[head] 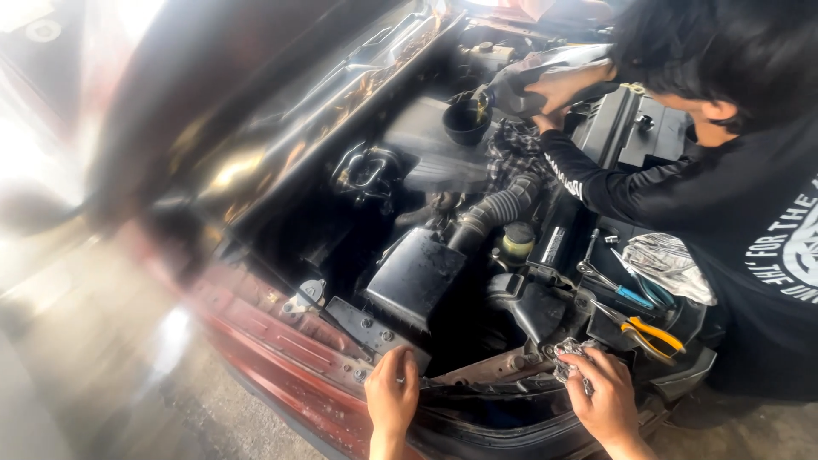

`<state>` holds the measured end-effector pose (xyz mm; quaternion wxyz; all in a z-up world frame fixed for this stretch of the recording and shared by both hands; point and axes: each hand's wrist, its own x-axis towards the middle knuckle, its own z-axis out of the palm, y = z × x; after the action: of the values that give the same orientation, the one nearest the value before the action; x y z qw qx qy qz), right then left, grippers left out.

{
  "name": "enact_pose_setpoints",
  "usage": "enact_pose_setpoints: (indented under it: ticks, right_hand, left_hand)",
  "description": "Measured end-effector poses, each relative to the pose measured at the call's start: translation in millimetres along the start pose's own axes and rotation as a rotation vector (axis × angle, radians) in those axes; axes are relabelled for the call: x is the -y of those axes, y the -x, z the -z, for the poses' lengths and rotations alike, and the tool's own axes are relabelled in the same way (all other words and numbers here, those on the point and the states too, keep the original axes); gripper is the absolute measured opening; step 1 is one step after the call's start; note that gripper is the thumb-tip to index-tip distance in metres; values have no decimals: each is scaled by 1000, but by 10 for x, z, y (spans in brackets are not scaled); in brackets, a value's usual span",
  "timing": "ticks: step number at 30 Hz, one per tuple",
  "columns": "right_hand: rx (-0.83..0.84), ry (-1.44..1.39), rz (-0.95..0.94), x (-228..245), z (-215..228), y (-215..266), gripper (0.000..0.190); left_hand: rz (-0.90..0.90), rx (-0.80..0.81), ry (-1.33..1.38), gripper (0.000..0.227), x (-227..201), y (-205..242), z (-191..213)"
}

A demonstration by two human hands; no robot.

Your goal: Pouring new engine oil into the vehicle and wiping the engine bay.

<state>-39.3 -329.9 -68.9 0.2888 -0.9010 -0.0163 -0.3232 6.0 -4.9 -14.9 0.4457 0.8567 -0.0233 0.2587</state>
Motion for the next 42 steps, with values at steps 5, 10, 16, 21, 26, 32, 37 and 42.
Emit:
enact_pose_setpoints:
  ticks: [5, 10, 16, 21, 26, 32, 37, 42]
  right_hand:
    - [-2, -14, -20, 14, 15, -7, 23]
    - [5, -9, -37, 19, 22, -15, 24]
    - [0, -3, -27, 27, 16, -13, 24]
    - [9, -14, -43, 14, 4, -12, 23]
    - [-14, -8, -24, -65, -45, 28, 25]
    - [7, -21, -20, -133, -79, 29, 29]
    - [22, -29, -34, -139, -87, 25, 29]
    - [37, -6, -34, -152, -99, 29, 27]
  left_hand:
    - [-1, -5, -4, 16, 20, 3, -13]
    - [-5, 1, 4, 15, 69, 11, -34]
    - [0, -11, -3, 15, 93, 16, -49]
    - [-42, -31, 16, 15, 147, 22, -65]
    - [-20, -12, -2, 14, 147, 15, -67]
    - [-28, -49, 28, 13, 154, 10, -86]
    - [-41, -46, 11, 11, 161, 16, -84]
    - [-18, -18, 38, 12, 178, 12, -89]
